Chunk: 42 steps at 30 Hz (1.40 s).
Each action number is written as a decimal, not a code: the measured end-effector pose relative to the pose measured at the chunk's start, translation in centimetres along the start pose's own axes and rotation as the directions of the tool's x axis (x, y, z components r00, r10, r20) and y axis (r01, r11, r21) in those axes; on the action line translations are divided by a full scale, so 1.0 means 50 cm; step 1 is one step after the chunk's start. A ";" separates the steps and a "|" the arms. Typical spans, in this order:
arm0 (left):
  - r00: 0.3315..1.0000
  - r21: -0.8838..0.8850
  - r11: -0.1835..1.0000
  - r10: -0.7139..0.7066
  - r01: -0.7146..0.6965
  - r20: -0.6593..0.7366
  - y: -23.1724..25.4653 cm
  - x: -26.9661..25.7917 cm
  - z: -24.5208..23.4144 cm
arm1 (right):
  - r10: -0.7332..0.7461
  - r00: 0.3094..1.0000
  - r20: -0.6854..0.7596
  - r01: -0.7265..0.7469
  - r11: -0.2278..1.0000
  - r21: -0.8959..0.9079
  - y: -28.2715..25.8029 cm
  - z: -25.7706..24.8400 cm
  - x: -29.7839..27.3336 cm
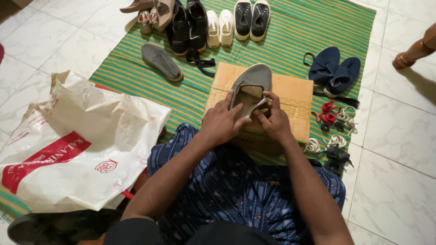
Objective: The person sits on a mat and unlaces a grey shoe, then relaces it. The person then picks up a pair of blue shoes and begins to lace them.
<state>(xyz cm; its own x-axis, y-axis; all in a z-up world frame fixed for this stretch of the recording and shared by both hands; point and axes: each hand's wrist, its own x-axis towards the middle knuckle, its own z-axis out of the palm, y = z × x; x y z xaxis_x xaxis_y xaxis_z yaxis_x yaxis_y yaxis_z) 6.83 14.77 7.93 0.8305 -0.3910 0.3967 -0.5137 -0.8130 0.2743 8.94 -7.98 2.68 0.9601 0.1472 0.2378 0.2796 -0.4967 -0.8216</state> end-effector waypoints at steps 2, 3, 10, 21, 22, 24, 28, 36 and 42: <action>0.996 -0.009 1.000 -0.016 0.016 0.088 0.001 -0.001 -0.019 | -0.046 0.999 -0.015 0.046 0.999 -0.009 -0.007 0.000 -0.001; 0.991 -0.015 1.000 -0.023 0.025 0.131 0.006 -0.002 -0.031 | -0.070 0.997 -0.021 0.070 0.997 -0.016 -0.012 -0.002 -0.001; 0.950 -0.314 0.899 -0.309 0.306 0.042 -0.006 -0.025 -0.077 | -0.263 0.952 0.153 0.261 0.965 0.035 -0.073 0.003 0.086; 0.646 -0.433 0.772 -0.631 0.466 -0.430 -0.378 -0.081 -0.086 | -0.284 0.958 0.035 0.286 0.956 -0.069 -0.058 0.103 0.175; 0.621 -0.350 0.770 -0.638 0.534 -0.455 -0.409 -0.077 -0.071 | -0.250 0.967 0.040 0.252 0.966 -0.054 -0.056 0.104 0.157; 0.589 -0.203 0.772 -0.601 0.602 -0.540 -0.498 -0.045 -0.048 | -0.230 0.973 0.021 0.230 0.973 -0.028 -0.068 0.105 0.178; 0.646 0.022 0.742 -0.569 0.671 -0.509 -0.633 -0.011 0.058 | -0.322 0.947 0.017 0.321 0.938 -0.130 -0.064 0.108 0.187; 0.578 0.127 0.564 -0.793 0.816 -0.192 -0.729 0.020 0.191 | -0.273 0.962 -0.016 0.266 0.948 -0.175 -0.089 0.112 0.193; 0.579 0.073 0.591 -0.804 0.803 0.139 -0.838 0.039 0.203 | -0.242 0.970 -0.007 0.236 0.951 -0.200 -0.083 0.106 0.196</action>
<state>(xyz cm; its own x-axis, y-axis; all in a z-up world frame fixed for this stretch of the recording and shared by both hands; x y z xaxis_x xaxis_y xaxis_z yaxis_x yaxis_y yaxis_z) 32.16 43.66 -11.68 0.9233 0.3671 -0.1129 0.3794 -0.8262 0.4165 17.19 0.05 5.67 0.8638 0.2571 0.4334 0.4930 -0.6087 -0.6216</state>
